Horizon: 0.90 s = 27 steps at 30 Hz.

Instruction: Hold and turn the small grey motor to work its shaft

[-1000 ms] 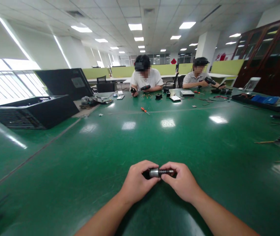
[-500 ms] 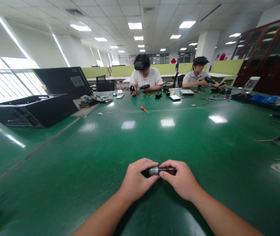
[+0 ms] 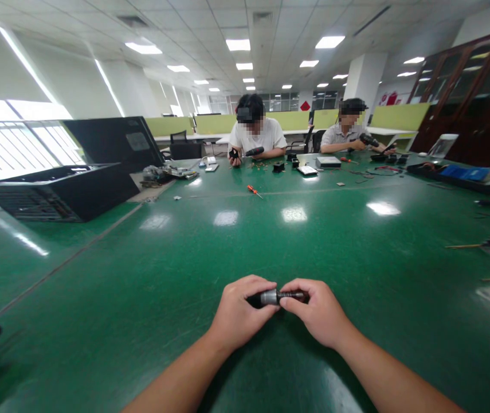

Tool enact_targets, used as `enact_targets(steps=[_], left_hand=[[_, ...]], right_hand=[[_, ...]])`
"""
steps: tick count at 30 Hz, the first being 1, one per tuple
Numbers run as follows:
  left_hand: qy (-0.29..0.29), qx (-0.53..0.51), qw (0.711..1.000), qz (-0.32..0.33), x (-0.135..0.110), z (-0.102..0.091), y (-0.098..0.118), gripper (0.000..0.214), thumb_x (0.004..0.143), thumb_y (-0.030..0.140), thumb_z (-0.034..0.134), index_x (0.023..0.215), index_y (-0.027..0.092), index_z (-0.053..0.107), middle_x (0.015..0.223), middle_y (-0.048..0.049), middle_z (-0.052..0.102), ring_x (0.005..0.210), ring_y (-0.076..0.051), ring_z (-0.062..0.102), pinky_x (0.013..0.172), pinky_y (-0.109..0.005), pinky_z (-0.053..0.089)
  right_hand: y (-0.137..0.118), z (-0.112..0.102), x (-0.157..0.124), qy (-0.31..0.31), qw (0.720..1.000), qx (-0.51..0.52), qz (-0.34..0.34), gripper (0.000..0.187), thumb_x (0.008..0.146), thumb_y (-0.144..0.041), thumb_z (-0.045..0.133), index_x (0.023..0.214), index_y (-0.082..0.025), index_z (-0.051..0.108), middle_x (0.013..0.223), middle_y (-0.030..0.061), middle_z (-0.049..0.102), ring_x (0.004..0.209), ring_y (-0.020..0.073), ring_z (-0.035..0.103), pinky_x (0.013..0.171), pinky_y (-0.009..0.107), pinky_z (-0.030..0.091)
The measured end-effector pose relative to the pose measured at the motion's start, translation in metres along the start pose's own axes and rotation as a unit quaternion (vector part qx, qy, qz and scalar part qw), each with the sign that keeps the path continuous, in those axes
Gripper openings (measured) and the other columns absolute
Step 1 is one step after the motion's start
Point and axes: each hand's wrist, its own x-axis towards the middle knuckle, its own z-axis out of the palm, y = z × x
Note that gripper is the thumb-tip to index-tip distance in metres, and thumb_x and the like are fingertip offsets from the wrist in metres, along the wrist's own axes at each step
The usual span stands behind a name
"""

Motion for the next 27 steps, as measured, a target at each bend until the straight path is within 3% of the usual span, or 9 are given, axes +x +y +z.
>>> enact_targets(steps=[27], left_hand=[[-0.007, -0.013, 1.000, 0.002, -0.0015, 0.0006, 0.0007, 0.028, 0.073, 0.015, 0.075, 0.100, 0.025, 0.073, 0.092, -0.0018, 0.070, 0.084, -0.016, 0.066, 0.077, -0.027, 0.051]], right_hand=[[-0.0015, -0.0006, -0.0016, 0.010, 1.000, 0.011, -0.004, 0.012, 0.074, -0.019, 0.069, 0.084, -0.017, 0.075, 0.078, 0.0025, 0.073, 0.072, 0.0174, 0.065, 0.067, 0.026, 0.047]])
